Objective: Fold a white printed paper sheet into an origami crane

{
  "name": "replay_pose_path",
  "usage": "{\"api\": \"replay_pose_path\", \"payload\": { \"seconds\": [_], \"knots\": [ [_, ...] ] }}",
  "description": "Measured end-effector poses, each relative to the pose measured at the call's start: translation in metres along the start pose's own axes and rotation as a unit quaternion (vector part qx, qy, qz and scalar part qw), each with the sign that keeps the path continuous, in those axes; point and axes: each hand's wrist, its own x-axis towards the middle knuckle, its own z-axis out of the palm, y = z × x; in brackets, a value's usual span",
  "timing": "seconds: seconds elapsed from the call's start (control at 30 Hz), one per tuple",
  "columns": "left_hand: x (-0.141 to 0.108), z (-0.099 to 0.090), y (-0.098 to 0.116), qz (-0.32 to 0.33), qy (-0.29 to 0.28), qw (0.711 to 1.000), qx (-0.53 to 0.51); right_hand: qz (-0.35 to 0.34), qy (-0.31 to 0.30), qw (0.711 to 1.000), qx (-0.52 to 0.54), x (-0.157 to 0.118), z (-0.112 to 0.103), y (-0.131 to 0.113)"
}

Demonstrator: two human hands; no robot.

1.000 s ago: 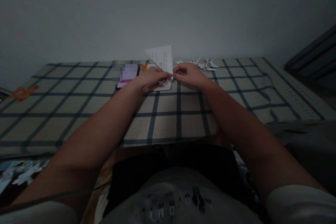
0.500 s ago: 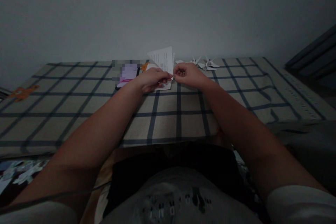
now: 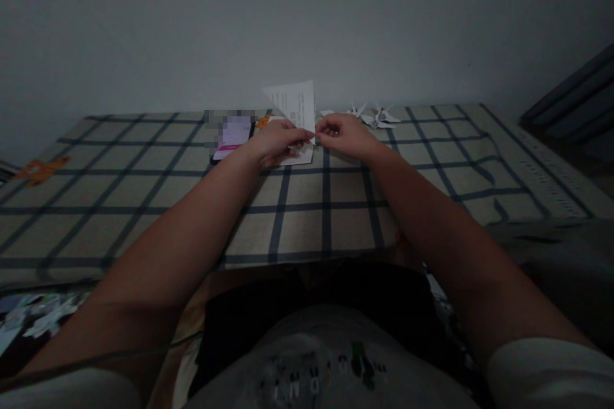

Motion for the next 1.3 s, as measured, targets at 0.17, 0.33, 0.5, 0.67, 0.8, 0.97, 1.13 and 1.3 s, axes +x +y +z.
{"api": "replay_pose_path", "payload": {
  "seconds": [0.17, 0.33, 0.5, 0.67, 0.8, 0.97, 1.13, 1.3],
  "knots": [
    [-0.004, 0.003, 0.004, -0.001, 0.009, 1.0, 0.019, 0.015, 0.0, 1.0, 0.001, 0.001, 0.0, -0.001],
    [-0.005, 0.003, 0.004, -0.001, 0.006, 1.0, 0.01, 0.012, -0.003, 1.0, -0.014, 0.0, 0.0, -0.001],
    [-0.003, 0.002, 0.001, -0.023, -0.009, 1.0, -0.014, -0.017, 0.001, 0.999, -0.037, -0.002, 0.0, -0.003],
    [-0.002, 0.002, -0.001, -0.029, -0.014, 0.999, -0.014, -0.02, 0.001, 0.998, -0.055, -0.003, 0.0, -0.005],
    [-0.001, 0.002, -0.001, -0.016, -0.005, 1.0, -0.009, -0.013, -0.001, 0.999, -0.037, -0.002, -0.001, -0.003],
    [-0.002, 0.002, 0.002, 0.002, 0.029, 0.999, 0.016, -0.016, 0.004, 0.999, -0.029, -0.001, 0.0, -0.001],
    [0.001, 0.0, 0.001, 0.024, 0.041, 0.998, 0.05, -0.016, 0.011, 1.0, -0.011, 0.001, 0.001, 0.004],
    [0.005, -0.001, -0.003, 0.037, 0.04, 0.997, 0.057, -0.008, 0.019, 1.0, 0.004, 0.003, 0.0, 0.006]
  ]
}}
